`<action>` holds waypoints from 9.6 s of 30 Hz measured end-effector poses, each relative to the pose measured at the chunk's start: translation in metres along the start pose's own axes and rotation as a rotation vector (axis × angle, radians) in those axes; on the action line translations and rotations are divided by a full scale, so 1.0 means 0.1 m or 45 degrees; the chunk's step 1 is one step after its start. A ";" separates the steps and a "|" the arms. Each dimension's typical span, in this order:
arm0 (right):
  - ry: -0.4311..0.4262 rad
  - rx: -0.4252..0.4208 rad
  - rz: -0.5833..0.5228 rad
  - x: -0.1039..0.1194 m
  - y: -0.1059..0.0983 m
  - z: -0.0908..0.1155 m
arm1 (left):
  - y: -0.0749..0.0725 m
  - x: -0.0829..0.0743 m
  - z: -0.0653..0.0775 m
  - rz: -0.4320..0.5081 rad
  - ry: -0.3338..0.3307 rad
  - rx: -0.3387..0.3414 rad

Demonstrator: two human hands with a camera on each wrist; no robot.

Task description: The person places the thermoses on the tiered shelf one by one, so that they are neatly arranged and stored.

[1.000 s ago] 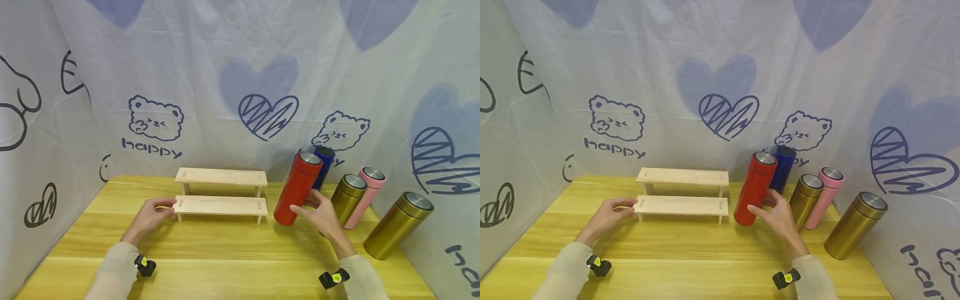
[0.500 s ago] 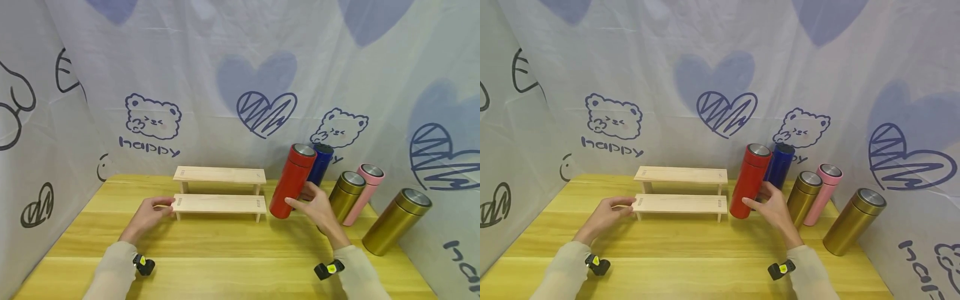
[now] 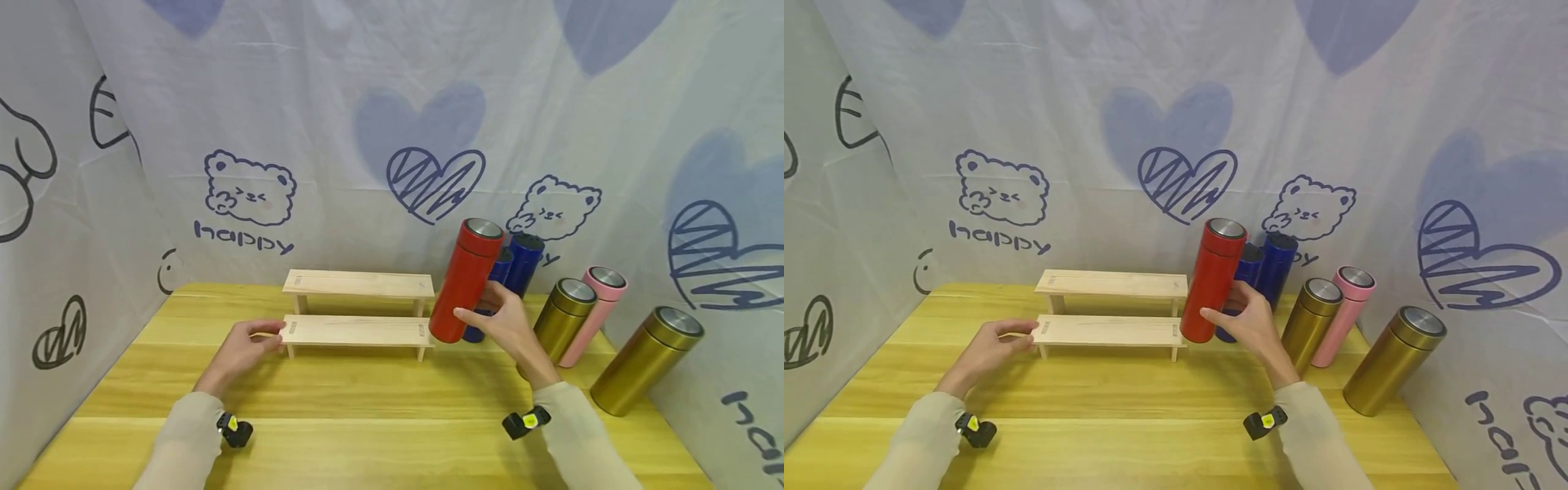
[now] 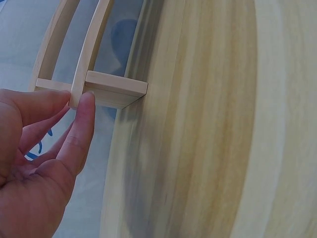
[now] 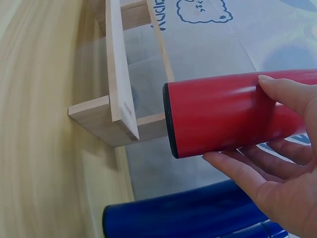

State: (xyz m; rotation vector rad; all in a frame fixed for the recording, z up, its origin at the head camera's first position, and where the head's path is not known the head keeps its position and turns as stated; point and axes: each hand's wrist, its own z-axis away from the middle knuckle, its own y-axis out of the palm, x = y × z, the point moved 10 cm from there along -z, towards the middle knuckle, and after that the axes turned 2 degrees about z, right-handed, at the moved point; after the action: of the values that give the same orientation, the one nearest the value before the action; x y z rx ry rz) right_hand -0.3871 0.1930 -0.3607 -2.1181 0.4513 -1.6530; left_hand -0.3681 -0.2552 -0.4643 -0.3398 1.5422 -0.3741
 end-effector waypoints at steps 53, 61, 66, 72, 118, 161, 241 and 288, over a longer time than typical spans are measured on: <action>-0.110 0.048 -0.140 0.70 0.50 -0.59 | 0.00 -0.03 -0.02 -0.011 0.016 0.011; -0.095 0.044 -0.116 0.74 0.60 -0.66 | 0.01 -0.01 -0.01 -0.012 0.005 0.014; -0.072 0.053 -0.094 0.76 0.67 -0.68 | 0.00 -0.01 -0.01 -0.027 0.004 0.009; -0.057 0.056 -0.103 0.79 0.75 -0.70 | 0.01 -0.03 -0.01 -0.015 0.020 0.009; -0.182 0.087 -0.147 1.25 1.45 -0.97 | 0.01 -0.01 0.00 0.012 0.053 0.005; -0.186 -0.070 -0.088 1.38 1.93 -1.09 | 0.00 0.01 -0.01 0.023 0.038 0.011; -0.068 0.100 -0.322 1.20 1.63 -0.78 | 0.02 0.00 -0.01 0.042 0.044 0.003; 0.013 -0.122 0.110 0.01 0.14 0.06 | 0.01 0.01 -0.02 -0.004 0.007 -0.019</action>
State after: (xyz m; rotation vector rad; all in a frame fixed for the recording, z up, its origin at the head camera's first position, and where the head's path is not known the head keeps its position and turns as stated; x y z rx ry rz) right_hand -0.3814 0.1816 -0.3684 -2.1274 0.6282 -1.6241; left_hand -0.3696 -0.2552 -0.4657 -0.3530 1.5507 -0.3664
